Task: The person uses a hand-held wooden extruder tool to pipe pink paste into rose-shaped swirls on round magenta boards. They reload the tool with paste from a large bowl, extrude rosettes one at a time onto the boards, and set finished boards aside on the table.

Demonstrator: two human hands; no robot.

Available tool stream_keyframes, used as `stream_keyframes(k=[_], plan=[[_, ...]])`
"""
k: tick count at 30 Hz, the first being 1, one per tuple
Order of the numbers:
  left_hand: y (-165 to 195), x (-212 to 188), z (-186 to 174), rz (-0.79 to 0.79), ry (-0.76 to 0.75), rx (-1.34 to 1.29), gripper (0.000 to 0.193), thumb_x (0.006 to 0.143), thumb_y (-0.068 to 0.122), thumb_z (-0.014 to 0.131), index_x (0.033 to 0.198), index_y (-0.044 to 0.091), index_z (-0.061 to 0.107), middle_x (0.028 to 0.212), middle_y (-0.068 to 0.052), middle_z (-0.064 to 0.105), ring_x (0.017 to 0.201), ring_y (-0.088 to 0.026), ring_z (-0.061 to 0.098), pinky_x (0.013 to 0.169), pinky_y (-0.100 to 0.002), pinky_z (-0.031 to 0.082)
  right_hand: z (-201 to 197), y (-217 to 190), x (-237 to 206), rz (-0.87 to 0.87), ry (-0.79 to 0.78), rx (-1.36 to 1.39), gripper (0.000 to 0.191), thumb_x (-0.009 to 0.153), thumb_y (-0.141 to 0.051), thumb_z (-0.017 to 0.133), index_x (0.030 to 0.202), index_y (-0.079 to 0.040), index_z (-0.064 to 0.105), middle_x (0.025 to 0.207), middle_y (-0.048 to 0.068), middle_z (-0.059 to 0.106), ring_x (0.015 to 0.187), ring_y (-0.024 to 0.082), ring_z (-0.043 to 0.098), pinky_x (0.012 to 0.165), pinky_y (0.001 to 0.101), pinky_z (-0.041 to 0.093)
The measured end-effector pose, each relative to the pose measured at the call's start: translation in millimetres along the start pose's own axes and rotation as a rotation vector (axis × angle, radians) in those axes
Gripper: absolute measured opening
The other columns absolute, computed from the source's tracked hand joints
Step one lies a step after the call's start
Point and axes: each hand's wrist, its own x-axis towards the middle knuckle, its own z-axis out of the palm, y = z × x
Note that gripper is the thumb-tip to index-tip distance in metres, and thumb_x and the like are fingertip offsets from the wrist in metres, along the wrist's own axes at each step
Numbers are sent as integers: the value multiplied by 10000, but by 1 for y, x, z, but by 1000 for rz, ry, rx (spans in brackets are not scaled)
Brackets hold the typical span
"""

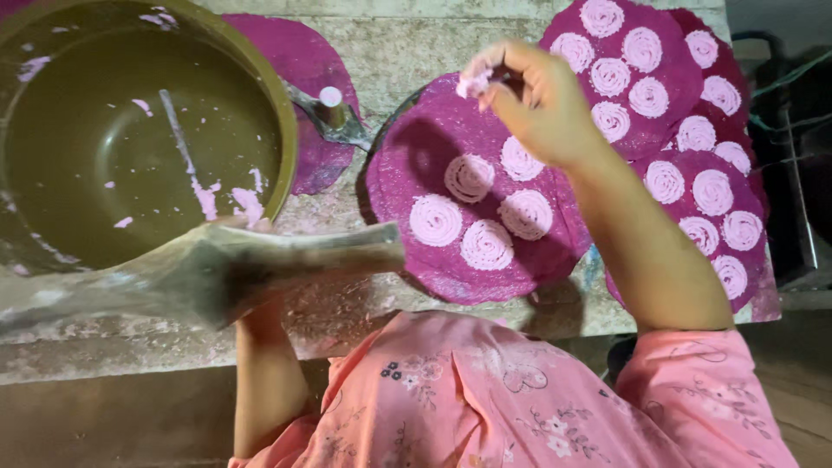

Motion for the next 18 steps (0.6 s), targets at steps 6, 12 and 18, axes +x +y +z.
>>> stream_keyframes(k=[6,12,18], plan=[[39,26,-99,116,163,56,336,987,143,728,1262,27,574,1204,-113,653,1067,-245,643,981,-424,563,92,-104,42,-184,-122,-41,375,941,153,383,1160,16,654,1125,50,677,1005,98,637,908,244,524],[68,40,-210,114,177,245,345,983,135,735,1267,23,574,1210,-116,653,1072,-246,641,988,-429,559,258,-85,101,-352,-302,-174,440,837,143,458,1164,-45,685,1150,74,682,1099,211,642,892,340,501],[79,46,-295,33,173,439,355,979,127,743,1272,18,574,1216,-119,653,1076,-248,638,995,-434,556,400,-22,143,-63,-610,-1044,288,898,-142,641,1165,-90,734,1252,118,669,1152,334,577,1001,419,491]])
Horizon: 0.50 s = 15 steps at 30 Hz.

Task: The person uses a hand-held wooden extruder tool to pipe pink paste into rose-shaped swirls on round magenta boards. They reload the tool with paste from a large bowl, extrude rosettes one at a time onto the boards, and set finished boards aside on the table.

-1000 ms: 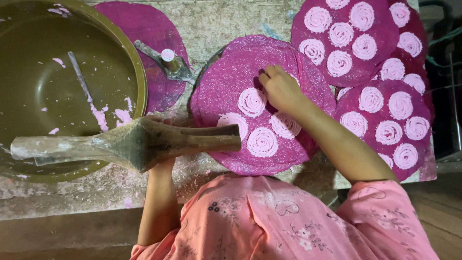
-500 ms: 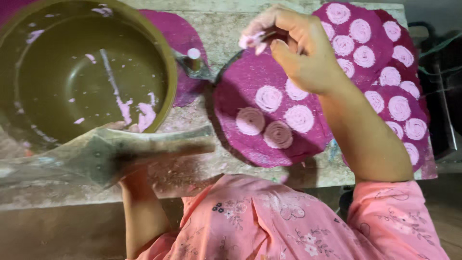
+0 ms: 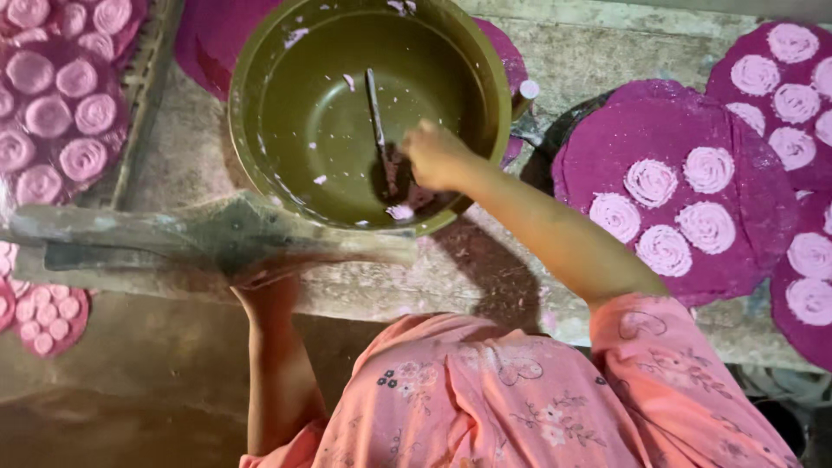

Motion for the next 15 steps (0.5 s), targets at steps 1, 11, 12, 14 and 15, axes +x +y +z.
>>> stream_keyframes(k=[1,11,12,14,15], plan=[[-3,4,-8,-1,3,15,357,978,126,744,1273,17,574,1217,-120,653,1077,-248,638,997,-435,555,9,-12,7,-46,-253,63,377,929,-316,599,1291,-230,663,1356,67,601,1225,358,489,1040,480,384],[9,46,-6,175,-80,-47,374,971,112,756,1281,9,575,1227,-125,653,1085,-251,634,1009,-443,549,-12,-34,8,-185,-412,-38,553,893,-615,572,1142,-158,757,1130,97,739,1036,294,703,914,422,552],[11,48,0,218,-112,-60,376,970,111,757,1282,8,575,1228,-125,653,1085,-252,634,1010,-444,548,-13,-35,5,-125,-421,30,533,916,-578,545,1181,-159,741,1162,101,732,1061,292,697,927,417,546],[16,52,18,310,-190,-71,379,969,108,760,1284,7,575,1230,-126,653,1087,-252,633,1012,-445,547,-17,-29,-3,-8,-314,210,502,962,-504,491,1258,-162,709,1226,110,718,1111,287,686,952,408,533],[19,52,28,331,-257,-84,381,968,107,761,1285,6,575,1231,-127,653,1088,-253,633,1013,-446,547,-23,-20,-9,49,-170,353,492,985,-467,464,1296,-164,694,1258,114,712,1136,284,680,965,403,527]])
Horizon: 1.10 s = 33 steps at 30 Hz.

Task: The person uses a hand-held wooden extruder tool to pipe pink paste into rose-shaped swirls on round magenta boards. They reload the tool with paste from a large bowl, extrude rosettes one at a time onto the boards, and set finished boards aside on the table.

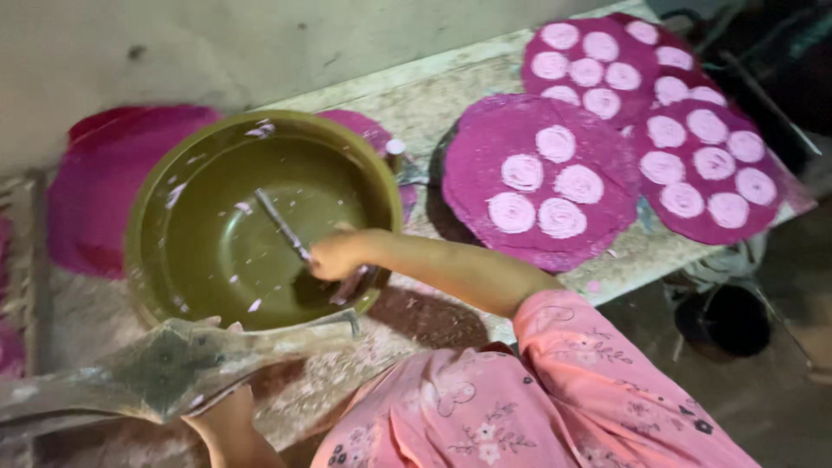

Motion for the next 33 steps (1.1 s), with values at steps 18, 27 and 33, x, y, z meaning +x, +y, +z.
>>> stream_keyframes(k=[18,27,33], plan=[[104,41,379,214,-917,205,826,668,39,793,1436,18,491,1379,-232,549,1317,-365,486,1115,-445,391,131,140,-397,156,689,1226,609,909,-301,798,1368,28,569,1169,105,611,1080,185,575,970,352,484],[73,19,467,-962,-382,-606,459,997,42,518,1455,35,530,1325,-189,623,1117,-279,602,952,-424,482,189,178,-482,443,1196,1412,873,826,-299,712,1555,-77,287,1201,127,643,1088,211,651,947,362,509],[54,-73,440,-797,-155,-629,516,1013,7,541,1511,40,410,1430,-147,546,1259,-232,545,1081,-389,433,183,208,-485,497,1113,1386,804,883,-345,724,1494,39,370,1093,116,647,917,198,607,753,353,457]])
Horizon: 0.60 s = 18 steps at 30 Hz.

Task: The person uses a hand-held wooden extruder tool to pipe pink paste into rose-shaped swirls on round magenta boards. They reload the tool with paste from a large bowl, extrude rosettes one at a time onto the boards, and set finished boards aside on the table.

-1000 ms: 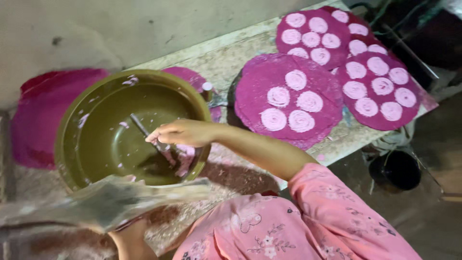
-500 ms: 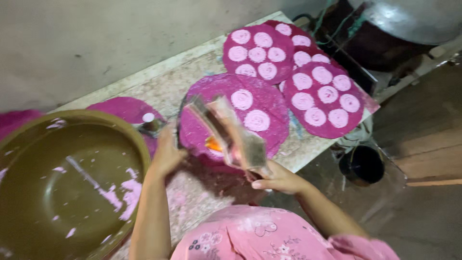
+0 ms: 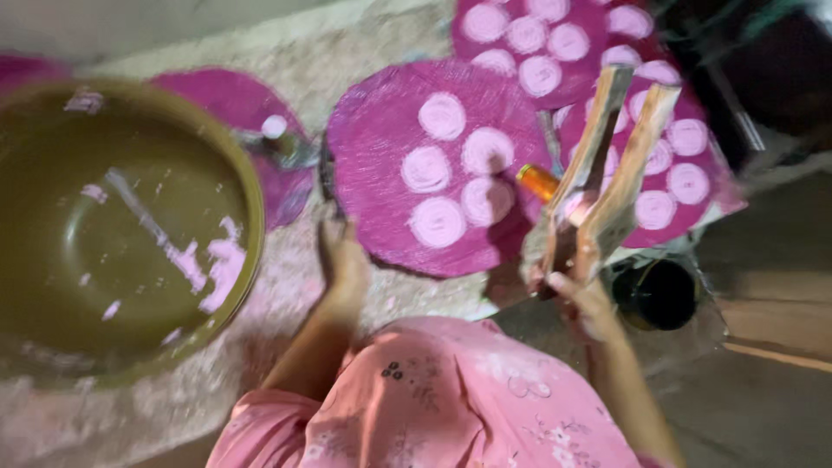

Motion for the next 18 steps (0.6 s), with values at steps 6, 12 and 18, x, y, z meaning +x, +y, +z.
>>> stream_keyframes(k=[6,12,18], plan=[[3,-15,-29,350,-165,163,669,1012,68,596,1593,-8,274,1585,-170,406,1462,-289,422,1247,-412,308,25,-26,51,101,-312,-149,994,822,-713,646,1548,-79,400,992,78,634,855,155,600,720,303,489],[79,51,9,-243,-802,-718,881,999,645,407,1601,7,327,1617,-177,443,1556,-312,370,1325,-447,232,63,-55,96,488,-789,-137,1018,889,-833,421,1353,65,542,1026,139,681,900,210,655,767,356,547],[76,72,45,-169,-980,-978,635,1015,706,391,1165,108,548,1006,-31,557,1050,-210,570,1101,-428,419,74,-100,133,713,-703,-386,834,890,-720,314,1298,-44,585,993,129,701,861,218,682,773,397,590]])
